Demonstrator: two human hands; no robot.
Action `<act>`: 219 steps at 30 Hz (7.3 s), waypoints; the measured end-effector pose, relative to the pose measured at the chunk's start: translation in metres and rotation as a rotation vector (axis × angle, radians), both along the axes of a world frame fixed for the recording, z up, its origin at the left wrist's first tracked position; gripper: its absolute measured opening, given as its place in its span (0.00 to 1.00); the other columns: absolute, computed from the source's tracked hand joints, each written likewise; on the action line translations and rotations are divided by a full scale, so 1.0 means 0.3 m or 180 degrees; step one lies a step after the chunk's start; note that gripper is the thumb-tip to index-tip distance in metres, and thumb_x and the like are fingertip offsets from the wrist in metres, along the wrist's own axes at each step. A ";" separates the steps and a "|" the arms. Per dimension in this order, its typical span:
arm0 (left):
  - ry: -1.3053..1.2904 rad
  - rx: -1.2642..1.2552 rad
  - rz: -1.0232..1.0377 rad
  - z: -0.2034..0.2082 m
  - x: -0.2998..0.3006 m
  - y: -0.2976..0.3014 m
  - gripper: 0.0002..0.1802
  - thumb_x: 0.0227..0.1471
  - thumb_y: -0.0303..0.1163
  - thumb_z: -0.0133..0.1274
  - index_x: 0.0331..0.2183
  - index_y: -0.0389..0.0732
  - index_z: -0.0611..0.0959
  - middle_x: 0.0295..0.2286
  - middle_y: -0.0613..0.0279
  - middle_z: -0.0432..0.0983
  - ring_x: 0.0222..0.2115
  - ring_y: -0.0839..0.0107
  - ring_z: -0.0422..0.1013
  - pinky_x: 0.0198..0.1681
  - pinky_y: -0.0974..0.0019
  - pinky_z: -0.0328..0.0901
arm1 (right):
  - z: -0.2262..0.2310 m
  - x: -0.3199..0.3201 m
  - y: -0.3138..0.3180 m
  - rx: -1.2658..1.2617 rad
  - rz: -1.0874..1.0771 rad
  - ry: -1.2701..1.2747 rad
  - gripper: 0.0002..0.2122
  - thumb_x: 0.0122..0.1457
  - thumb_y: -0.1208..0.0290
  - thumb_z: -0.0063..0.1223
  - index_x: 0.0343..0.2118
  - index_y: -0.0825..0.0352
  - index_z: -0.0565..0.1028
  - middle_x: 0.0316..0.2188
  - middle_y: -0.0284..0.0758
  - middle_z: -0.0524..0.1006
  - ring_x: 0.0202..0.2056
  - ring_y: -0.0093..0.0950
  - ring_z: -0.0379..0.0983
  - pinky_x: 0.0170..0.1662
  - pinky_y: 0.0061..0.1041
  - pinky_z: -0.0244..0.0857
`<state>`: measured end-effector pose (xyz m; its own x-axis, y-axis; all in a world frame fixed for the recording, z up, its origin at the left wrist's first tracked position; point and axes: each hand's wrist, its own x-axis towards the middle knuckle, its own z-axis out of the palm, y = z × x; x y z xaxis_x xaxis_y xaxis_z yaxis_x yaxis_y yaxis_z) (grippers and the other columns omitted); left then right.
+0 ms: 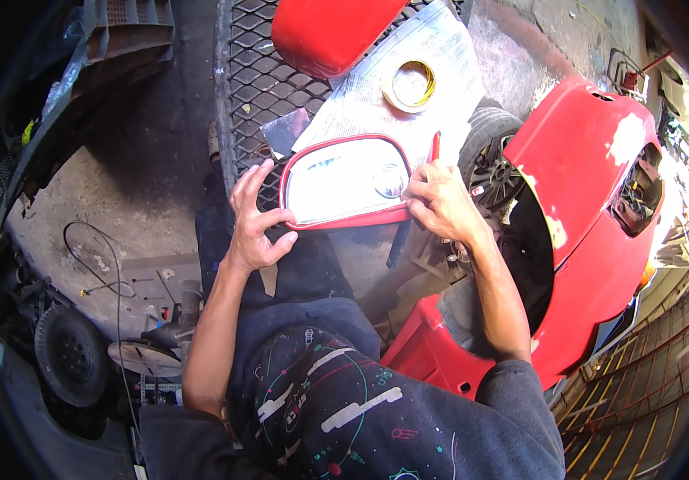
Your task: The person applies masking tape to the edges of a red car side mirror to protect the glass and surrounding areas. They carefully align and press the tape along the mirror's perimeter, then trim excess tape with a utility knife.
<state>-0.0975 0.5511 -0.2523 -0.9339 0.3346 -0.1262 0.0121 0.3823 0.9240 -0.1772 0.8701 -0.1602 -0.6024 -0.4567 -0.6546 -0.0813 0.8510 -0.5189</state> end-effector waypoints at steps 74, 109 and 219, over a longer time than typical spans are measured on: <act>0.0015 -0.0067 -0.0058 0.021 -0.015 0.011 0.12 0.31 0.41 0.60 0.23 0.46 0.82 0.57 0.51 0.60 0.58 0.51 0.52 0.60 0.49 0.43 | 0.033 -0.066 -0.038 0.0091 0.0617 0.0412 0.06 0.47 0.70 0.59 0.30 0.61 0.78 0.29 0.32 0.73 0.38 0.34 0.68 0.46 0.38 0.58; 0.0375 -0.0693 -0.0216 0.066 -0.037 0.000 0.27 0.30 0.42 0.61 0.38 0.43 0.81 0.55 0.55 0.64 0.56 0.55 0.58 0.58 0.45 0.43 | -0.012 -0.052 -0.030 0.0261 0.1087 0.0404 0.07 0.47 0.72 0.52 0.29 0.59 0.79 0.26 0.27 0.74 0.39 0.30 0.68 0.47 0.43 0.58; -0.1193 -0.0422 -0.0249 0.177 -0.147 0.542 0.09 0.43 0.32 0.57 0.30 0.41 0.85 0.28 0.56 0.73 0.33 0.58 0.70 0.37 0.53 0.59 | -0.020 -0.007 0.038 0.0078 -0.0854 -0.0375 0.06 0.46 0.75 0.58 0.28 0.69 0.78 0.23 0.41 0.74 0.28 0.40 0.73 0.35 0.34 0.67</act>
